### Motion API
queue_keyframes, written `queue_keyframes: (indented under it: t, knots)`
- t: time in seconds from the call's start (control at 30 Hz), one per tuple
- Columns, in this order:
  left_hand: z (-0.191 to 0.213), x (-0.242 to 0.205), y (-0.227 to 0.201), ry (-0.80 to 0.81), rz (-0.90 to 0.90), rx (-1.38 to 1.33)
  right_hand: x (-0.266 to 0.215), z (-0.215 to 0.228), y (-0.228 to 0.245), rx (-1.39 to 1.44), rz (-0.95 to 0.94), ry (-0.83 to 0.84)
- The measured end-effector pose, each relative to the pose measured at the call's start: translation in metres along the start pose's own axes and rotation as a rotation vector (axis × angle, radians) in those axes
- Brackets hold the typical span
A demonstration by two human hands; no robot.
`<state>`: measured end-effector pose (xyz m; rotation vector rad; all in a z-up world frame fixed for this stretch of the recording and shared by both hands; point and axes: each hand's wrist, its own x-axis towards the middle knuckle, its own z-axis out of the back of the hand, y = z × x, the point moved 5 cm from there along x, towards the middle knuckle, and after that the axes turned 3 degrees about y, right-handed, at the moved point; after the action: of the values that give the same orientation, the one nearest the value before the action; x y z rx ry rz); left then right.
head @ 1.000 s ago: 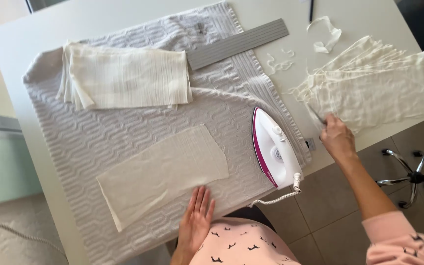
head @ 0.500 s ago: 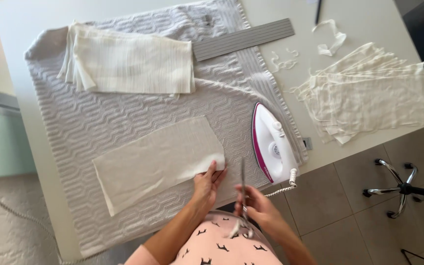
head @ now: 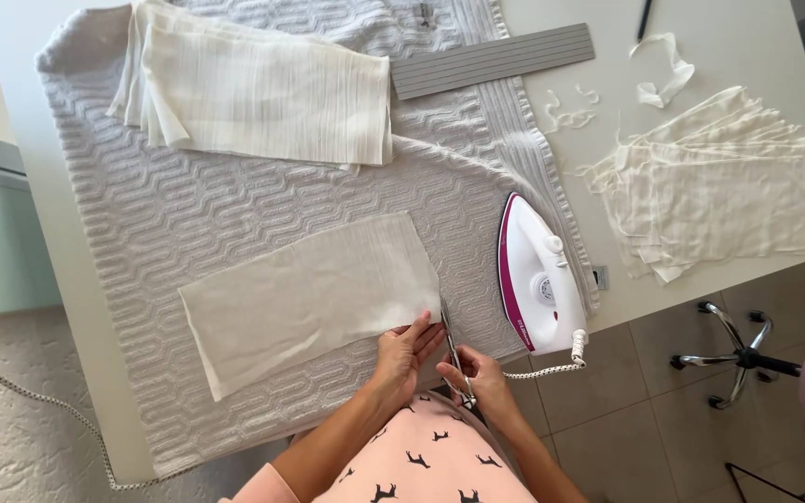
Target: Ironing and trimming strips of white fabric on a workstation.
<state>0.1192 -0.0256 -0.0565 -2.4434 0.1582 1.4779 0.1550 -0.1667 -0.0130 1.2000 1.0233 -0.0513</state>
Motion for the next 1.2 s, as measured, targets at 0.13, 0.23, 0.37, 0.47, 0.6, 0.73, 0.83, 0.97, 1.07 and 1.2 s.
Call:
queue_keyframes:
  t: [0.13, 0.23, 0.37, 0.47, 0.6, 0.73, 0.83, 0.97, 1.07, 1.2]
  knots:
    - [0.005, 0.005, 0.002, -0.021, -0.002, 0.003, -0.006, 0.004, -0.007, 0.021, -0.037, 0.020]
    - [0.006, 0.001, -0.002, -0.057, 0.005, 0.040, -0.003, 0.001, -0.007, -0.035, -0.050, -0.001]
    - [0.002, -0.001, -0.004, -0.038, 0.010, 0.045, 0.010, 0.000, -0.009, -0.100, 0.053, -0.011]
    - [-0.001, 0.002, -0.005, -0.034, 0.028, 0.071, 0.013, -0.001, 0.003, -0.091, 0.009, -0.055]
    - [-0.005, -0.003, -0.009, -0.029, 0.001, 0.138, 0.012, 0.001, 0.011, -0.136, 0.040, -0.081]
    - [-0.004, -0.007, -0.012, -0.042, -0.053, 0.239, 0.009, 0.005, 0.010, -0.299, 0.015, -0.091]
    - [-0.005, -0.005, -0.015, -0.047, -0.043, 0.264, 0.016, 0.005, 0.004, -0.355, 0.078, -0.125]
    - [-0.003, -0.002, -0.012, -0.054, -0.060, 0.257, 0.014, 0.004, 0.007, -0.400, 0.052, -0.150]
    - [0.000, 0.001, -0.010, -0.048, -0.057, 0.280, 0.010, 0.005, 0.007, -0.409, 0.083, -0.179]
    - [-0.001, 0.000, -0.010, -0.041, -0.060, 0.261, 0.012, 0.007, 0.004, -0.375, 0.052, -0.151]
